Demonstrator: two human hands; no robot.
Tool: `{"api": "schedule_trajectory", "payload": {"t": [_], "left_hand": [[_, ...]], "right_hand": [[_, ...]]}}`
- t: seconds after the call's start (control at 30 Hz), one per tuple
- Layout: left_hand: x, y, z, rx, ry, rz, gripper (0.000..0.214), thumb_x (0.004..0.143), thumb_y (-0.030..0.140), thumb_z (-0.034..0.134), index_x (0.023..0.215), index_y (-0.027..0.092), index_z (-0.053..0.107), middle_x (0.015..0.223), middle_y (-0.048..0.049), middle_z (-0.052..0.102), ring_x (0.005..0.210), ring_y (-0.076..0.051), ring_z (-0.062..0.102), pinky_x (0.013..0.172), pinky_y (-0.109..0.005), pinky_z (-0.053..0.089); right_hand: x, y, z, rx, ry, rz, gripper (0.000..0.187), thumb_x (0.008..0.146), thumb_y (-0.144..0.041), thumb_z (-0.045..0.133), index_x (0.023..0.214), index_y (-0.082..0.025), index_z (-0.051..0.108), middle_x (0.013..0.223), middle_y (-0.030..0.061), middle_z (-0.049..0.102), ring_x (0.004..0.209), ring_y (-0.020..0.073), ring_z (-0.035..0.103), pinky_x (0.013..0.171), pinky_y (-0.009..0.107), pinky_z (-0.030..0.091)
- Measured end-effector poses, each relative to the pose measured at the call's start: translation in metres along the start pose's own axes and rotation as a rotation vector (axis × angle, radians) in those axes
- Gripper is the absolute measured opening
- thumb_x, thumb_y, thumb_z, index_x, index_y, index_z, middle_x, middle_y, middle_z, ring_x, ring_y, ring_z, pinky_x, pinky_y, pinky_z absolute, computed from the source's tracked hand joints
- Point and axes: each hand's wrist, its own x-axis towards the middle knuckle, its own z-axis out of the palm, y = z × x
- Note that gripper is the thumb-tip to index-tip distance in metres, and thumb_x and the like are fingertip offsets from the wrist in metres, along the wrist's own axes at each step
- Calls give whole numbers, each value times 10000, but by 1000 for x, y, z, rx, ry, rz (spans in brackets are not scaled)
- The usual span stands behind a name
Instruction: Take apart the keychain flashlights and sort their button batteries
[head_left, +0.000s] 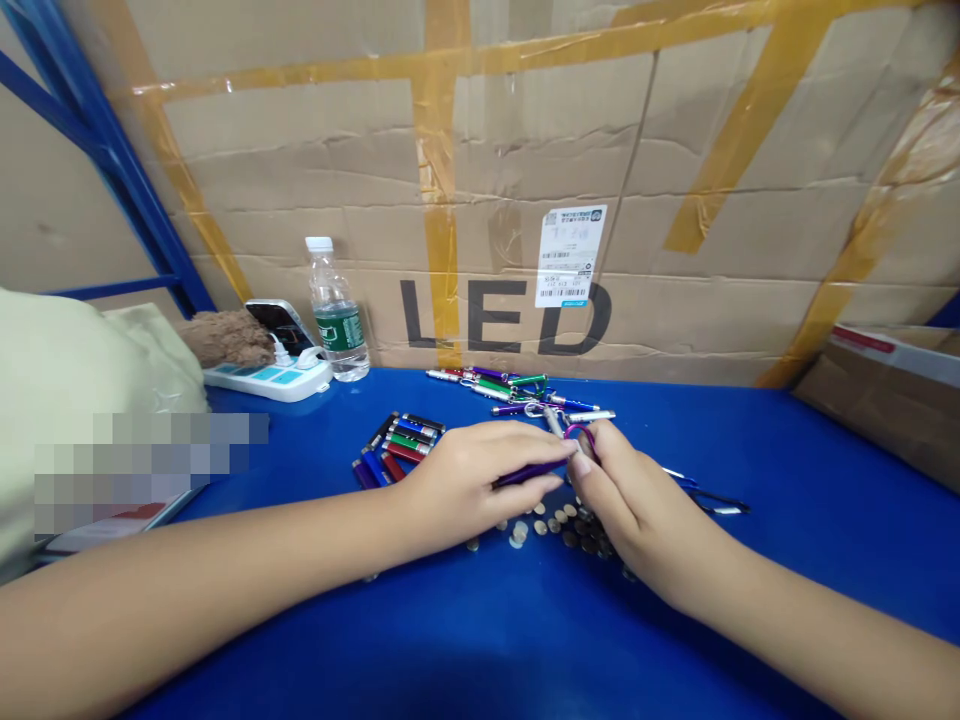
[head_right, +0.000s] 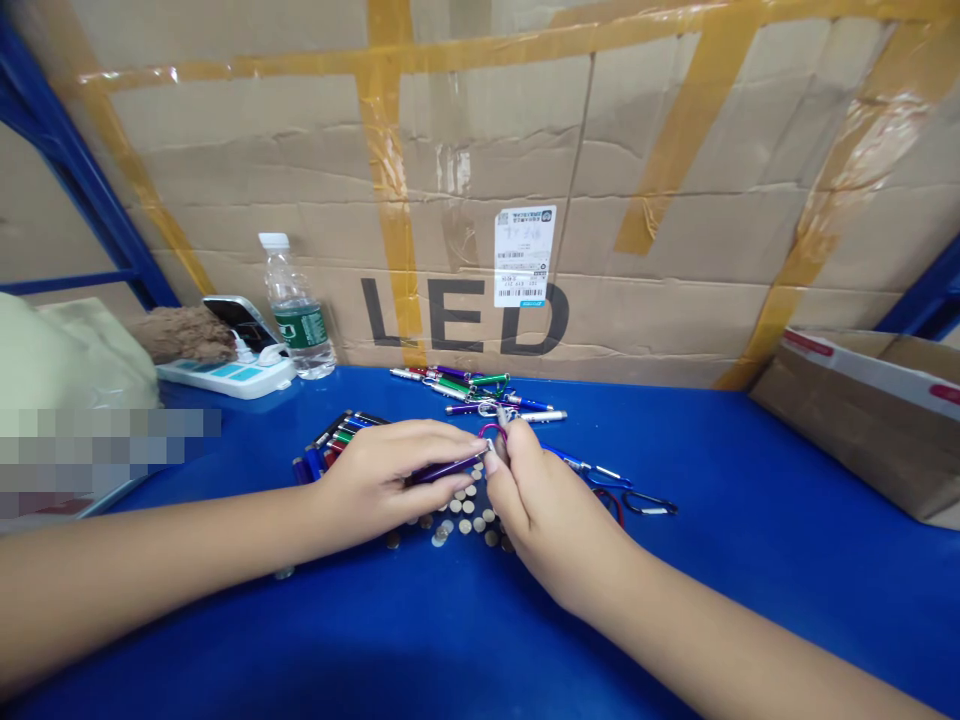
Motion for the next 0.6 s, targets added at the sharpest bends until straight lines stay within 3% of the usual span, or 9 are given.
{"api": "schedule_trajectory", "payload": {"t": [0.27, 0.43, 0.5, 0.6], "left_hand": [[2, 2, 0, -54, 26, -1, 192, 869, 157, 625, 1044, 120, 696, 1014, -89, 746, 946, -123, 704, 879, -193, 559], [1, 5, 0, -108, -76, -21, 147, 856, 180, 656, 976, 118, 713, 922, -63, 765, 885, -128, 717, 871, -196, 556], [1, 5, -1, -92, -65, -144, 185, 857, 201, 659, 1022, 133, 708, 955, -49, 762, 890, -124, 714, 875, -203, 555], [2, 0, -3, -57, -34, -310, 193, 862, 233, 651, 1040, 184, 709, 1008, -24, 751, 930, -135, 703, 898, -255, 556]], "right_hand": [[0, 4, -2, -114, 16, -14, 200, 940, -402, 256, 800, -267, 301, 619, 10, 533, 505, 196, 493, 482, 304, 334], [13, 11, -20, -264, 102, -25, 261, 949, -451, 240, 773, -263, 282, 589, -1, 510, 505, 184, 496, 492, 295, 345], [18, 15, -31, -373, 42, 14, 290, 959, -459, 242, 767, -254, 317, 601, 10, 537, 519, 180, 508, 492, 289, 335], [21, 28, -45, -563, -156, 96, 303, 942, -443, 321, 755, -235, 438, 671, 46, 615, 570, 198, 563, 508, 292, 341]]}}
